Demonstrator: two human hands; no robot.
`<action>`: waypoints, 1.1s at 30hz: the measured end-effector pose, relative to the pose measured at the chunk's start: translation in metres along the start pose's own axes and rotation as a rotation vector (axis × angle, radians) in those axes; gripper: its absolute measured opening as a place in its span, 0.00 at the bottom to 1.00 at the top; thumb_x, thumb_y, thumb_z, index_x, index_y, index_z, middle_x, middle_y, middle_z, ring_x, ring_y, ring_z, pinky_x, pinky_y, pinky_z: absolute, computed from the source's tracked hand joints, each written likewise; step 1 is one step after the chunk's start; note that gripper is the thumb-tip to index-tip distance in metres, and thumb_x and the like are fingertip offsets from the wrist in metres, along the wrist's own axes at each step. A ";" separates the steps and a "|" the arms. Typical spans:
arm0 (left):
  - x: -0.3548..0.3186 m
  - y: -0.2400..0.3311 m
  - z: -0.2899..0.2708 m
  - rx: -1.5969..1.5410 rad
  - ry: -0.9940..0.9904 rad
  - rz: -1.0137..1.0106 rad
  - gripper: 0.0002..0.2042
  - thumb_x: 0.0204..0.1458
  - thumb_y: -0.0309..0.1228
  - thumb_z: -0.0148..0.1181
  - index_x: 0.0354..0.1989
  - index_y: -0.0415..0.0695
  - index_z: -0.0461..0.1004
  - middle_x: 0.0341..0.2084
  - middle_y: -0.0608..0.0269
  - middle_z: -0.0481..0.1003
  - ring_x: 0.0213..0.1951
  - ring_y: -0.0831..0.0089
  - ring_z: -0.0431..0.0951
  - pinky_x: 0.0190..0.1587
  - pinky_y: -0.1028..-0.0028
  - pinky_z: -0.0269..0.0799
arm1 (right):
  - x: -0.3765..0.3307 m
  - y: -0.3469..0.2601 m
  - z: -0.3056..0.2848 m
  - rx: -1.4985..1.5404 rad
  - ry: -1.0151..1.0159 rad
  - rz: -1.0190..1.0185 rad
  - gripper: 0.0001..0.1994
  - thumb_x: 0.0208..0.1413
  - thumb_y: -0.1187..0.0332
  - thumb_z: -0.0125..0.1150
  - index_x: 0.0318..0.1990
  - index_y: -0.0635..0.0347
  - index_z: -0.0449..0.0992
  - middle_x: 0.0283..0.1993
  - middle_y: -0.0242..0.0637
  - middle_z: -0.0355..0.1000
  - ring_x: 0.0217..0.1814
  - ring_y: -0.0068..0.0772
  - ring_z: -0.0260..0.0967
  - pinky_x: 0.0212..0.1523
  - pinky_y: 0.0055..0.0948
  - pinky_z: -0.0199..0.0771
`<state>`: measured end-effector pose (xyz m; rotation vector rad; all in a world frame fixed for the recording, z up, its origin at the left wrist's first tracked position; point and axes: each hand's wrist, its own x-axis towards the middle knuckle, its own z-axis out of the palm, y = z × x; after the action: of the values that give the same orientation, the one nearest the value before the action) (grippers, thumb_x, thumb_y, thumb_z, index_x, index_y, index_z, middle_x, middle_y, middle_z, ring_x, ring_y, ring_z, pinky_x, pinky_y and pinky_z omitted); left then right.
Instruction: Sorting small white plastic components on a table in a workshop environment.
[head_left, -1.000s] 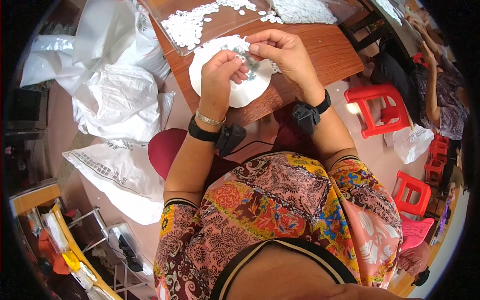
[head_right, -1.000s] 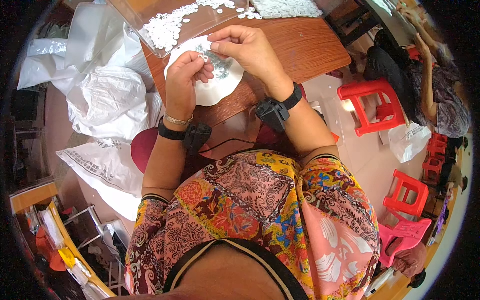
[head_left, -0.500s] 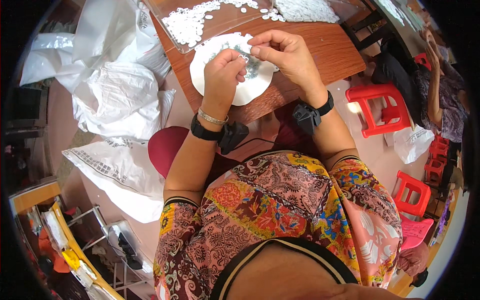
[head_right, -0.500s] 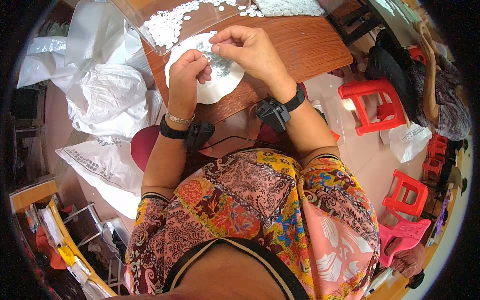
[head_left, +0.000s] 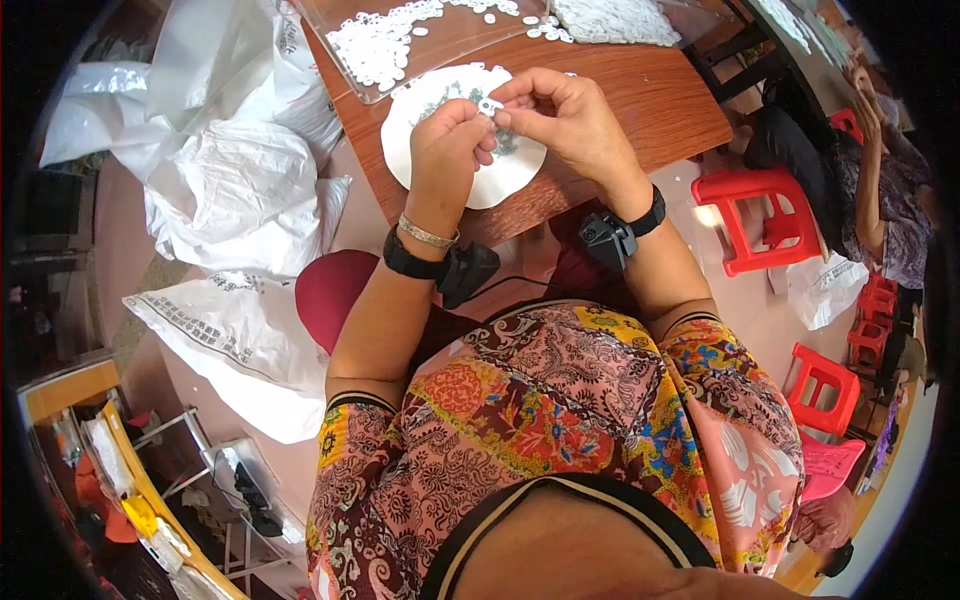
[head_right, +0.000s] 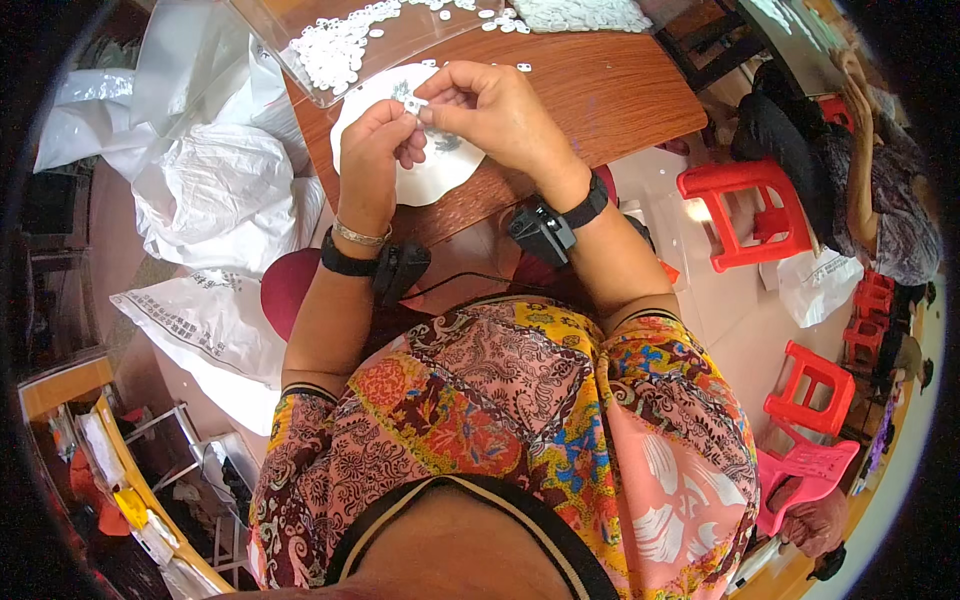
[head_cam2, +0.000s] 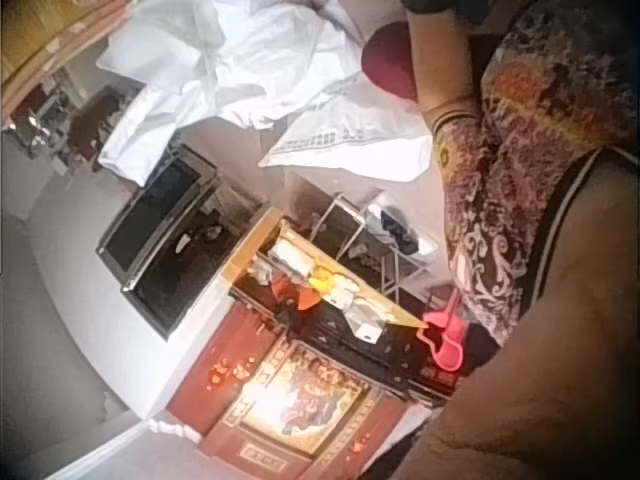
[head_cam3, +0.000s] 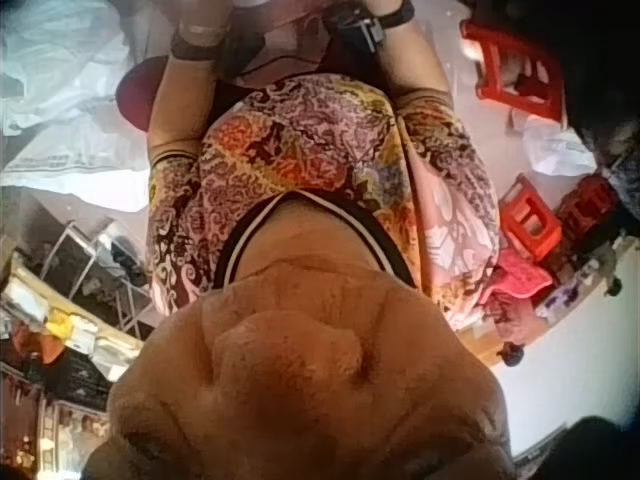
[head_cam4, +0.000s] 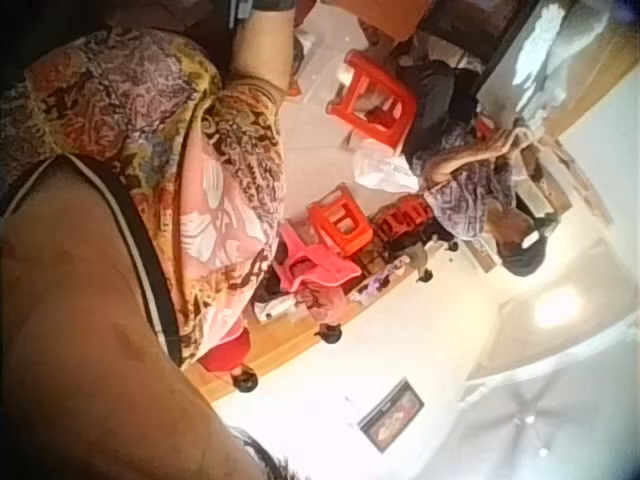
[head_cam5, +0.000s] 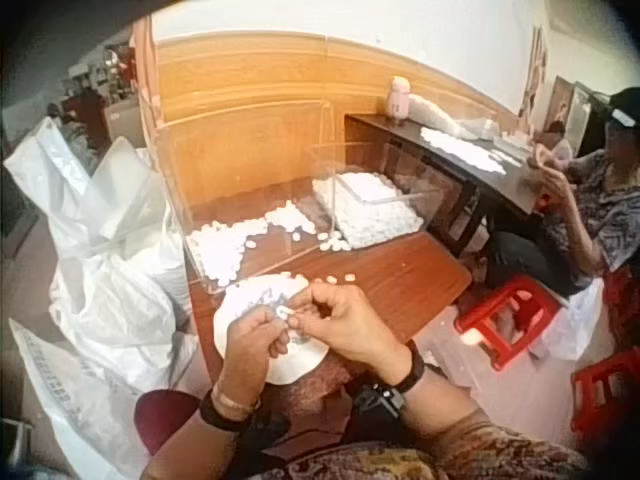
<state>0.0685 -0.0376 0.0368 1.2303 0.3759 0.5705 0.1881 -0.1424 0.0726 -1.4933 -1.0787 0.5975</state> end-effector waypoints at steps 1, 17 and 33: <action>0.000 0.000 -0.001 -0.005 0.001 -0.009 0.07 0.50 0.27 0.50 0.26 0.37 0.71 0.18 0.66 0.70 0.20 0.82 0.68 0.23 0.83 0.62 | -0.001 -0.003 0.001 -0.050 0.002 -0.020 0.09 0.49 0.74 0.63 0.39 0.65 0.76 0.30 0.27 0.73 0.32 0.15 0.67 0.36 0.16 0.68; 0.000 0.000 0.001 -0.010 -0.002 -0.019 0.12 0.53 0.32 0.50 0.30 0.35 0.74 0.16 0.67 0.70 0.17 0.83 0.67 0.20 0.84 0.60 | -0.004 -0.011 0.008 -0.460 0.013 -0.210 0.12 0.44 0.72 0.64 0.38 0.65 0.76 0.28 0.32 0.72 0.30 0.23 0.68 0.35 0.22 0.70; 0.001 0.001 -0.002 -0.014 -0.006 0.017 0.12 0.53 0.31 0.48 0.28 0.33 0.74 0.17 0.60 0.73 0.17 0.78 0.71 0.20 0.83 0.63 | -0.004 -0.010 0.016 -0.710 0.054 -0.370 0.09 0.46 0.72 0.62 0.37 0.62 0.77 0.30 0.45 0.74 0.30 0.43 0.73 0.30 0.31 0.72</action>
<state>0.0681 -0.0352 0.0368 1.2227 0.3560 0.5833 0.1702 -0.1388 0.0781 -1.8169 -1.5721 -0.1122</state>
